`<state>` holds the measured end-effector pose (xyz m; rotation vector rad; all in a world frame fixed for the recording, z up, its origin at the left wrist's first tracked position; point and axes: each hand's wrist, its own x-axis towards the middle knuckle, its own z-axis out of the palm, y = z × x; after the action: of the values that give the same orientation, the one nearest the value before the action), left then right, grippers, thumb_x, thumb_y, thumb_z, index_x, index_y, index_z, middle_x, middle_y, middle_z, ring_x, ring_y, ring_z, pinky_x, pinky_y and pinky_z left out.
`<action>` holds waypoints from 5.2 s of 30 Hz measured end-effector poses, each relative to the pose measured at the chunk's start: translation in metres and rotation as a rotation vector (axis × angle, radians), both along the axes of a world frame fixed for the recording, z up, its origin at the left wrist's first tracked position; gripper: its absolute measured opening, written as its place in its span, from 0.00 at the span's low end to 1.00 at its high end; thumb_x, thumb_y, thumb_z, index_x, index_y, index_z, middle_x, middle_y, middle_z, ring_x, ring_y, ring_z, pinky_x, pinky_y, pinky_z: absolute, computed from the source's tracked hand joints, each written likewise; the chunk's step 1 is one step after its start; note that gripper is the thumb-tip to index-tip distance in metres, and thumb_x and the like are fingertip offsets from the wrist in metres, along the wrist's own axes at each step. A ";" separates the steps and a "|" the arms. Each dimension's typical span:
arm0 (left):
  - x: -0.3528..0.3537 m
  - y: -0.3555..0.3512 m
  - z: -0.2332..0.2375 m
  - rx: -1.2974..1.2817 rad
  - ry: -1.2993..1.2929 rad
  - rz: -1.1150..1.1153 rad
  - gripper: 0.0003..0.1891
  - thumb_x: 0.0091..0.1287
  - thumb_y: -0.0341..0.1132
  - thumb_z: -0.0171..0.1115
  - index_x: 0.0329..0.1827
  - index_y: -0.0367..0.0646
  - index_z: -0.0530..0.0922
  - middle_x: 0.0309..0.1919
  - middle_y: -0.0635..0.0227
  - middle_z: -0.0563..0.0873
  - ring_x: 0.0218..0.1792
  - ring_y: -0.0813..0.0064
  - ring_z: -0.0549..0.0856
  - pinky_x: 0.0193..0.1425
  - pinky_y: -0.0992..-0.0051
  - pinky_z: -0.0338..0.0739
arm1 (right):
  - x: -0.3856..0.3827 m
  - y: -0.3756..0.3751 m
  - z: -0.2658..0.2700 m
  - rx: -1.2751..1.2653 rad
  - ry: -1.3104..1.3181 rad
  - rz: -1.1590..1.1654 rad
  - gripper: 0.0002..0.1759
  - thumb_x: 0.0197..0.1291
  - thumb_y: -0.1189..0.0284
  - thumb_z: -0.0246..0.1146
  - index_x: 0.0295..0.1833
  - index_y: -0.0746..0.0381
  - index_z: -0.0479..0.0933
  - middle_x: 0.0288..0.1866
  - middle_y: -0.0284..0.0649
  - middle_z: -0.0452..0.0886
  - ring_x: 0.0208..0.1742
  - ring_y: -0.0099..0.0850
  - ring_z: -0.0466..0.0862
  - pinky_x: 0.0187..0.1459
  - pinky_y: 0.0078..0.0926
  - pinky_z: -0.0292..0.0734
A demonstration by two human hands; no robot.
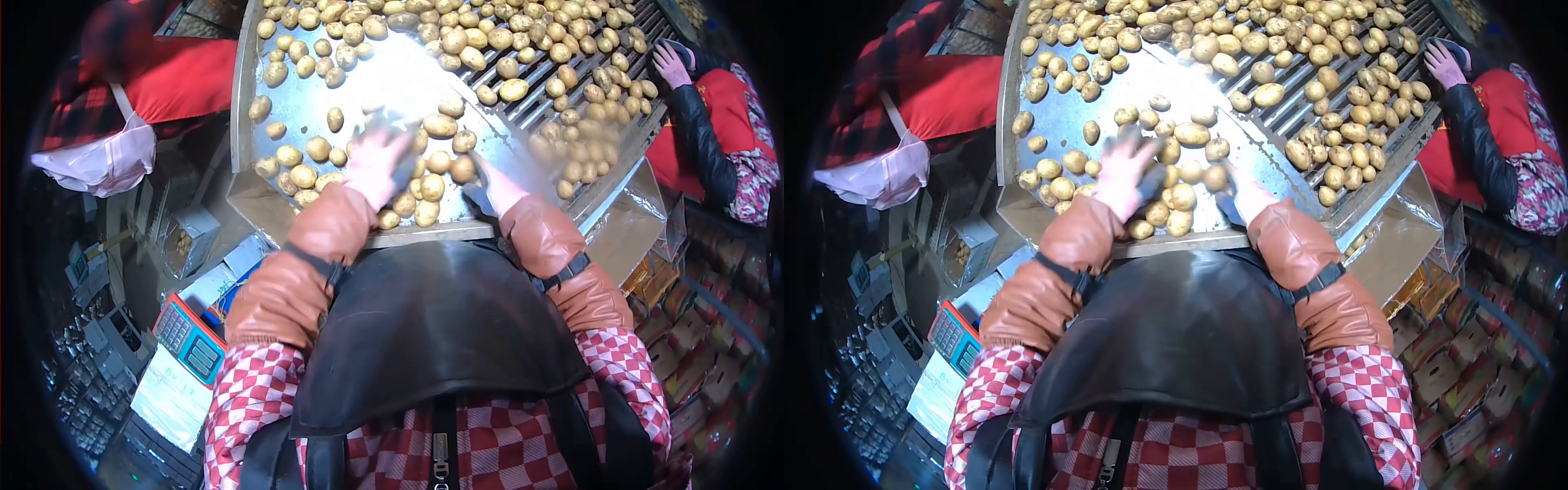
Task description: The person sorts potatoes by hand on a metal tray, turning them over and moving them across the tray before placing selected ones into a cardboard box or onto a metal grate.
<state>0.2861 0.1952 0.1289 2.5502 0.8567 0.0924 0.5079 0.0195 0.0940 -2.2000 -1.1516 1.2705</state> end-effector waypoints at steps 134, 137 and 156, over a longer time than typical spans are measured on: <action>-0.045 -0.021 0.013 -0.052 0.163 0.013 0.26 0.67 0.46 0.65 0.69 0.60 0.75 0.76 0.54 0.64 0.77 0.50 0.63 0.75 0.44 0.63 | 0.001 -0.002 0.024 0.254 1.103 -0.448 0.31 0.77 0.44 0.47 0.75 0.50 0.66 0.58 0.41 0.80 0.38 0.24 0.77 0.27 0.18 0.73; -0.050 -0.013 0.008 -0.074 0.000 0.256 0.17 0.66 0.40 0.63 0.58 0.52 0.82 0.56 0.59 0.84 0.62 0.56 0.79 0.68 0.55 0.71 | -0.010 0.006 0.037 0.254 1.292 -0.701 0.28 0.77 0.49 0.52 0.75 0.48 0.66 0.64 0.42 0.78 0.44 0.28 0.78 0.29 0.21 0.75; 0.069 0.067 0.047 -0.671 -0.172 0.448 0.19 0.70 0.39 0.68 0.63 0.52 0.82 0.44 0.65 0.89 0.40 0.73 0.87 0.42 0.73 0.81 | -0.002 -0.023 0.028 0.379 1.534 -0.625 0.29 0.80 0.59 0.46 0.81 0.53 0.56 0.71 0.50 0.74 0.62 0.40 0.80 0.43 0.27 0.81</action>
<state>0.3552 0.2619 0.1759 1.6829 1.1427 0.1321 0.5057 -0.0035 0.1220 -0.6632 -0.0232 1.6073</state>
